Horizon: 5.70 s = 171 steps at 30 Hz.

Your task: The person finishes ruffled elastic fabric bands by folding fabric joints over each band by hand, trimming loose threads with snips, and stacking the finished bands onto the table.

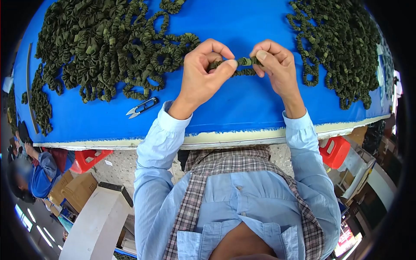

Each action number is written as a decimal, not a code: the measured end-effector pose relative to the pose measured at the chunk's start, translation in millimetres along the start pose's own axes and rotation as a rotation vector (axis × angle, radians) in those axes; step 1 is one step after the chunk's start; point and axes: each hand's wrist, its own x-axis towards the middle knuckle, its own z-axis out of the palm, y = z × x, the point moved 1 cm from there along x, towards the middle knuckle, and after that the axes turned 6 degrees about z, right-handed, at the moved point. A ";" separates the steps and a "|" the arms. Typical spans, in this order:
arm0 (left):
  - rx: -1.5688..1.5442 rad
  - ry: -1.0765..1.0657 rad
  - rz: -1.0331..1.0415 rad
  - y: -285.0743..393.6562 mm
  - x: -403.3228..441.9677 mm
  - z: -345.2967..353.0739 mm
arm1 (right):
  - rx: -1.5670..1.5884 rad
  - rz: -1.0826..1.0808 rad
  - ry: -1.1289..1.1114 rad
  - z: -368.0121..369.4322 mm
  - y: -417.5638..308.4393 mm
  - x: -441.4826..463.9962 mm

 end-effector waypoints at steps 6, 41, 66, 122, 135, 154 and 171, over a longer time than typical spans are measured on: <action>0.129 0.013 0.099 -9.5 1.7 0.6 | -0.335 0.001 0.005 12.1 -6.1 -3.8; 0.223 -0.028 0.159 -4.4 0.9 -0.6 | -0.356 -0.003 0.026 6.5 -5.8 -4.6; 0.391 -0.049 0.062 -5.6 0.2 -0.8 | -0.111 0.020 0.089 7.1 6.8 0.9; 0.445 -0.037 0.120 -9.3 -0.8 0.2 | -0.298 0.052 0.023 17.1 5.0 -2.9; 0.593 -0.032 0.230 -2.6 -1.5 6.3 | -0.225 0.089 0.107 18.0 5.7 -3.5; 0.348 -0.027 0.224 -12.4 1.0 -1.0 | -0.259 0.056 0.067 16.7 -4.0 -3.4; -0.439 0.001 -0.089 -21.8 1.2 -1.0 | -0.110 0.047 0.045 19.8 11.7 -6.3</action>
